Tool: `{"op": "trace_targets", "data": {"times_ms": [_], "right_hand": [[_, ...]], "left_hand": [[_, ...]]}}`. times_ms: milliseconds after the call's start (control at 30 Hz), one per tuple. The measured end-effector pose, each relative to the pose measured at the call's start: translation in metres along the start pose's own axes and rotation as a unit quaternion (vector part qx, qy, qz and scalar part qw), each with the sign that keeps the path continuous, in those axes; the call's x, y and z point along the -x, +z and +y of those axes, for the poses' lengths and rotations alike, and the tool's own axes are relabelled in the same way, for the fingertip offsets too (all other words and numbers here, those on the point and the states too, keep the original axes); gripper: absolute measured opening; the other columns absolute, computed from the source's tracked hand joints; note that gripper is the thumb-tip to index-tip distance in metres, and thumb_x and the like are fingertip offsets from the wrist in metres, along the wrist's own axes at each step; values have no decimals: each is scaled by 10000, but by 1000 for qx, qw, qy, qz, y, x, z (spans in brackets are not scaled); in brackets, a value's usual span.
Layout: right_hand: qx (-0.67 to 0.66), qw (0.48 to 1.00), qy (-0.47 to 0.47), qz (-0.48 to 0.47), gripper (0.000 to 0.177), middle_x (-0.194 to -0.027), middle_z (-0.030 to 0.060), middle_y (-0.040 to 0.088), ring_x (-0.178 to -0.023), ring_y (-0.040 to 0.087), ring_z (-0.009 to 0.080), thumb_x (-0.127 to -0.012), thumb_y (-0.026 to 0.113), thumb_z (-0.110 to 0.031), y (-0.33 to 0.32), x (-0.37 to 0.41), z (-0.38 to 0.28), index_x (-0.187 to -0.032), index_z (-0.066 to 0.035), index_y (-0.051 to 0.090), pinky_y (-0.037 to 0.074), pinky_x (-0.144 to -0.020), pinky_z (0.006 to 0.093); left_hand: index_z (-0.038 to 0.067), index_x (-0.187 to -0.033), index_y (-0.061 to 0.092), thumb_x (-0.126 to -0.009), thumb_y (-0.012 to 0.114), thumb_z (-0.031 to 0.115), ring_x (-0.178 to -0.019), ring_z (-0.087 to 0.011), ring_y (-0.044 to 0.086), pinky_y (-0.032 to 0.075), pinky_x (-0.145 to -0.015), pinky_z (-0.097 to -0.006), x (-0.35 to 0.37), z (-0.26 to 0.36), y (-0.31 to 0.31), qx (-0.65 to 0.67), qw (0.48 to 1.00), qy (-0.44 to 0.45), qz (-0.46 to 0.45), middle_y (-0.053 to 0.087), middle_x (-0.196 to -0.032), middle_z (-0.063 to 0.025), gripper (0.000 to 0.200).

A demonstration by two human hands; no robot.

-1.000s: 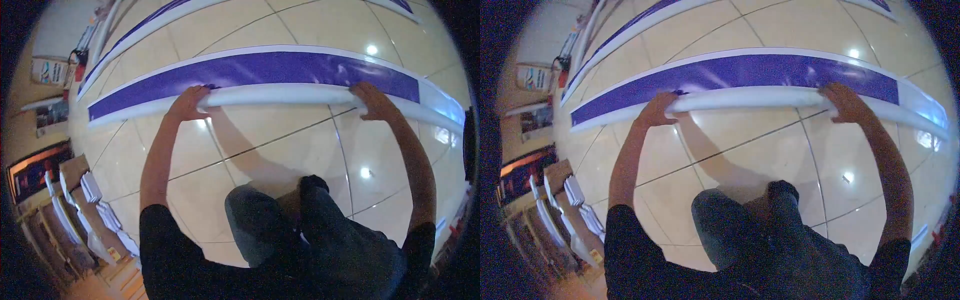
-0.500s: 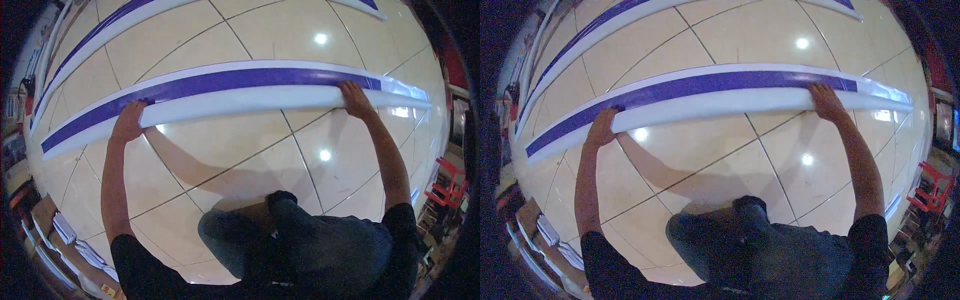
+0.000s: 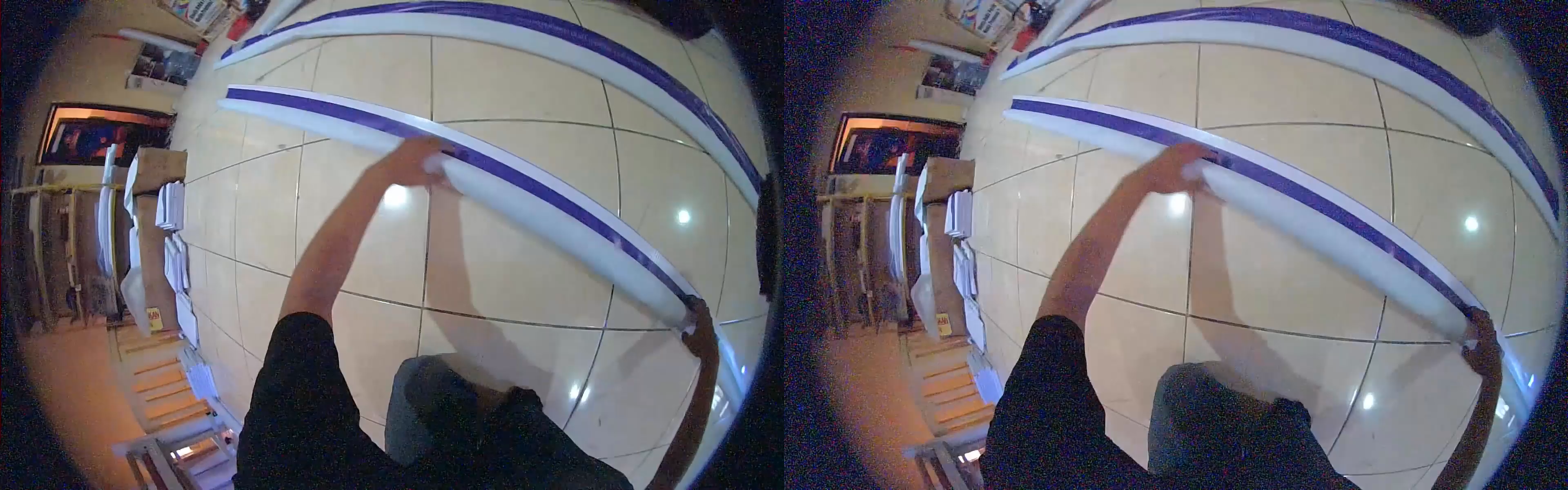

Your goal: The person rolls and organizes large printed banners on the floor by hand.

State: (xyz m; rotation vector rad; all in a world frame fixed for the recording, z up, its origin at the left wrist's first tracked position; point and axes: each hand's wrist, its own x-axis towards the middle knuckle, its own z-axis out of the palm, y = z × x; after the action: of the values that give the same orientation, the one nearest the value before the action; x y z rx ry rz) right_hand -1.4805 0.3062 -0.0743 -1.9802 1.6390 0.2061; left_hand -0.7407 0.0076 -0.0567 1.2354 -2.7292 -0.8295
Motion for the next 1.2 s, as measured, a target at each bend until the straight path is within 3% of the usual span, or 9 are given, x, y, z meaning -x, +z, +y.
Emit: {"op": "trace_targets", "data": {"times_ms": [233, 400, 467, 567, 733, 833, 1033, 1100, 1200], "right_hand": [[126, 977, 75, 153, 785, -1399, 257, 367, -1314, 328, 425, -666, 636, 13, 49, 1, -29, -1391, -15, 338, 245, -1101, 529], [-9, 979, 204, -11, 509, -1214, 196, 557, -1113, 528, 399, -767, 578, -50, -38, -23, -47, -1267, -72, 482, 412, -970, 500], [-36, 979, 91, 179, 609, -1288, 162, 502, -1205, 469, 352, -695, 690, -144, -9, -20, 10, -1263, -81, 481, 404, -987, 461], [7, 989, 59, 137, 906, -1393, 165, 413, -1338, 331, 354, -551, 745, -195, -17, -8, -26, -1383, -125, 393, 258, -1086, 498], [-54, 863, 453, 215, 514, -1547, 61, 186, -1408, 126, 401, -915, 435, -515, 43, 17, 50, -1394, -336, 398, 158, -1019, 711], [-79, 736, 612, 278, 558, -1548, 79, 177, -1406, 117, 415, -902, 438, -567, 40, 18, 40, -1399, -319, 394, 124, -1015, 733], [104, 856, 450, 232, 591, -1330, 152, 478, -1234, 402, 410, -809, 584, -502, 62, -19, -6, -1281, -153, 516, 311, -965, 637], [-63, 978, 70, 188, 690, -1295, 127, 492, -1240, 423, 325, -738, 705, -429, -4, -23, -96, -1325, -163, 459, 305, -986, 605], [78, 993, -14, 89, 754, -1267, 110, 506, -1211, 446, 319, -677, 750, -350, -20, -34, -157, -1333, -147, 438, 344, -994, 525]], "left_hand": [[64, -1269, 506, -669, 769, 382, -1188, -380, 482, 362, -1025, -476, -21, 41, 45, -201, 979, 19, 8, 526, -1253, -210, 728], [67, -1148, 589, -707, 618, 133, -1039, -358, 590, 466, -909, -453, -68, 47, 0, -153, 984, -20, -90, 632, -1107, -172, 447], [77, -1206, 559, -672, 702, 199, -1121, -364, 532, 410, -991, -460, -86, 53, 3, -51, 999, 14, -11, 591, -1170, -188, 566], [81, -1221, 555, -623, 784, 339, -1184, -358, 489, 373, -1030, -465, -100, 113, 21, -96, 991, 83, -30, 555, -1238, -167, 690], [78, -1219, 541, -572, 810, 453, -1107, -345, 505, 386, -984, -461, -110, 129, 64, -134, 987, 92, -9, 554, -1171, -163, 795], [68, -1220, 528, -583, 804, 442, -1114, -356, 498, 372, -1000, -474, -102, 107, 62, -131, 989, 59, -19, 545, -1185, -166, 788], [57, -1213, 525, -609, 765, 444, -1180, -412, 460, 319, -1040, -534, 9, -104, 25, -151, 988, 35, 20, 526, -1237, -207, 757], [28, -1280, 470, -679, 741, 359, -1243, -415, 414, 273, -1081, -538, 76, -169, -19, -226, 967, -111, 33, 494, -1293, -211, 738], [22, -1326, 421, -683, 738, 285, -1280, -403, 388, 253, -1095, -536, 143, -186, -52, -288, 943, -107, 124, 467, -1339, -199, 763]]}}
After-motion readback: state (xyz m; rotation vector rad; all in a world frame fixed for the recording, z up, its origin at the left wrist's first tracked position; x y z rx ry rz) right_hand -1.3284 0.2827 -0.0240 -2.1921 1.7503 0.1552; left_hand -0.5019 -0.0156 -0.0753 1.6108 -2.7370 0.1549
